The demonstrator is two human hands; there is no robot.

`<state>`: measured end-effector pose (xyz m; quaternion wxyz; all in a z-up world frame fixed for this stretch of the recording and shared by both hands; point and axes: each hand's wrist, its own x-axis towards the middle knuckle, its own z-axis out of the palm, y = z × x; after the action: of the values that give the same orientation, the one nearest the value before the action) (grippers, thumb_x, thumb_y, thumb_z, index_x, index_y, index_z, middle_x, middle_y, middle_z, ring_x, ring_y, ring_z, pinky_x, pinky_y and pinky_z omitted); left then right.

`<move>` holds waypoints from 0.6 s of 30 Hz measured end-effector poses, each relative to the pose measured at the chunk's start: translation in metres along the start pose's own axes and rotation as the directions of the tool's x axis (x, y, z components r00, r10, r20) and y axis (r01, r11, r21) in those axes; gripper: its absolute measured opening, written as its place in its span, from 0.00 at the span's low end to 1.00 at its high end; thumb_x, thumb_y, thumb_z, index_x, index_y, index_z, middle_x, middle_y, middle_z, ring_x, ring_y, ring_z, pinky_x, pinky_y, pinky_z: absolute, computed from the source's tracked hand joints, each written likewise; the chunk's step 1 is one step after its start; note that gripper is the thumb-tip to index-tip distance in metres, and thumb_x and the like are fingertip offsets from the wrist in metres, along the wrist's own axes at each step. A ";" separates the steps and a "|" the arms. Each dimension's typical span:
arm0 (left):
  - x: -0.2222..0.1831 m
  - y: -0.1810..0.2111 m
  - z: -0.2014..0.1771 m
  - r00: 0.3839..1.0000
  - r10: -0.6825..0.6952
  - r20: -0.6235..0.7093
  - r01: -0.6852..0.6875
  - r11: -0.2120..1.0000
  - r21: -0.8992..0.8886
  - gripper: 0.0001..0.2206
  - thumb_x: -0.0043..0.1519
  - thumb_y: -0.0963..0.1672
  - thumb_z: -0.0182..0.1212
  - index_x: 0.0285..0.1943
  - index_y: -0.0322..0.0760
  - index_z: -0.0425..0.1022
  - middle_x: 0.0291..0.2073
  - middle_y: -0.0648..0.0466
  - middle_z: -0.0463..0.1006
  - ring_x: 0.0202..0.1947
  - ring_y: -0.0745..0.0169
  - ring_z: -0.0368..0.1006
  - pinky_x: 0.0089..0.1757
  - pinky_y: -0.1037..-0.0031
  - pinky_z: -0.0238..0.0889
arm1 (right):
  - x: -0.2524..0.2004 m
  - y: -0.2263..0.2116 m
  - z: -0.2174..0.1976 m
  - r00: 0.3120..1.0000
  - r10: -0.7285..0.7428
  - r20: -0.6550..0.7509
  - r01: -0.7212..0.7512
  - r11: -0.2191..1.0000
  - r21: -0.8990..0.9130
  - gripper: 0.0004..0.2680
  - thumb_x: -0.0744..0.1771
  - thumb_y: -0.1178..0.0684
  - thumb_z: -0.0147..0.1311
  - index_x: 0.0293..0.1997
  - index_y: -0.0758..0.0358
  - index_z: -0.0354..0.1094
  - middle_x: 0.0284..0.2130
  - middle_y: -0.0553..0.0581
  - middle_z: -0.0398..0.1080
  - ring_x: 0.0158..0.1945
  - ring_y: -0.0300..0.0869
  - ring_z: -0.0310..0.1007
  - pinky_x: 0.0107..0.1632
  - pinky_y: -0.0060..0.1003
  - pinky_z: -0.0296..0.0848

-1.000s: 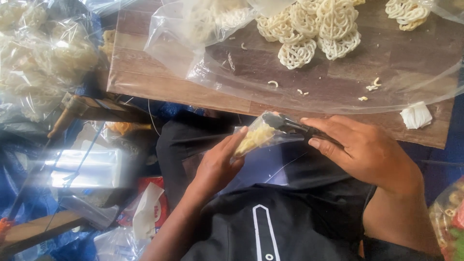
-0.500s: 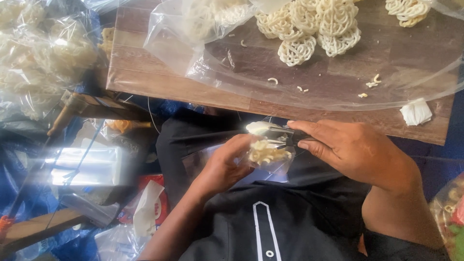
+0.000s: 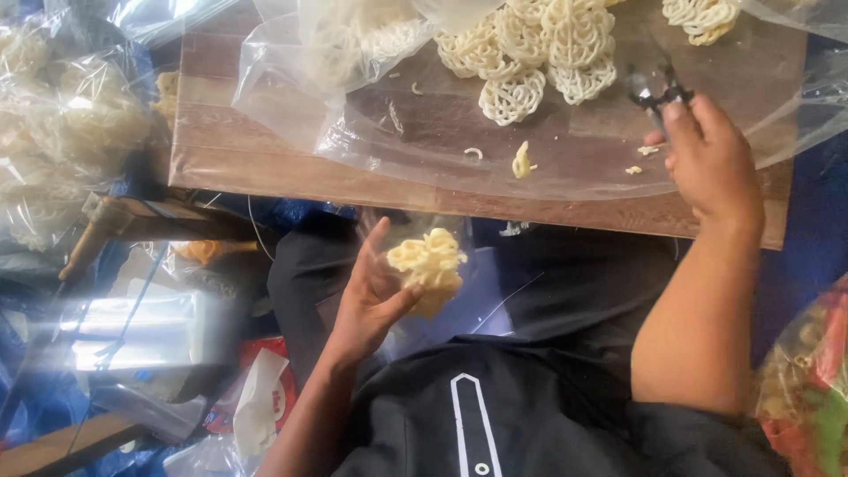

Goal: Manually packaging individual crackers into plastic bags using tongs and a heat sealer.

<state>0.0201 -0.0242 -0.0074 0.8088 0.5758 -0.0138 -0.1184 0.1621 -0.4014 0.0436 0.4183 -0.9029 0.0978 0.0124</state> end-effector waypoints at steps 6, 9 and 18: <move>-0.010 -0.001 -0.002 1.000 -0.014 -0.026 0.011 0.994 -0.108 0.40 0.57 0.36 0.64 0.79 0.35 0.45 0.62 0.33 0.70 0.59 0.40 0.73 0.58 0.55 0.69 | 0.107 0.051 0.014 0.990 0.121 -0.078 -0.114 0.990 0.086 0.14 0.73 0.44 0.38 0.60 0.53 0.67 0.33 0.47 0.72 0.25 0.33 0.59 0.25 0.28 0.59; -0.015 0.003 -0.005 0.994 -0.057 -0.093 0.048 0.994 -0.095 0.41 0.55 0.37 0.67 0.78 0.36 0.47 0.62 0.33 0.70 0.60 0.39 0.74 0.59 0.54 0.68 | 0.152 0.053 0.023 0.996 0.082 -0.035 -0.077 0.989 0.127 0.14 0.72 0.43 0.40 0.60 0.53 0.66 0.34 0.47 0.71 0.26 0.31 0.59 0.26 0.27 0.56; -0.015 0.010 -0.010 0.987 -0.102 -0.123 0.104 0.995 0.009 0.41 0.55 0.41 0.69 0.77 0.34 0.50 0.61 0.35 0.73 0.60 0.41 0.76 0.60 0.55 0.68 | 0.121 0.039 0.018 0.997 0.021 -0.080 0.000 0.968 0.252 0.09 0.73 0.45 0.50 0.59 0.48 0.73 0.36 0.40 0.72 0.26 0.24 0.56 0.28 0.18 0.57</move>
<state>0.0086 -0.0086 0.0008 0.7965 0.5881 0.0647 -0.1243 0.2747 -0.4328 -0.0099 0.5252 -0.8417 0.1204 -0.0350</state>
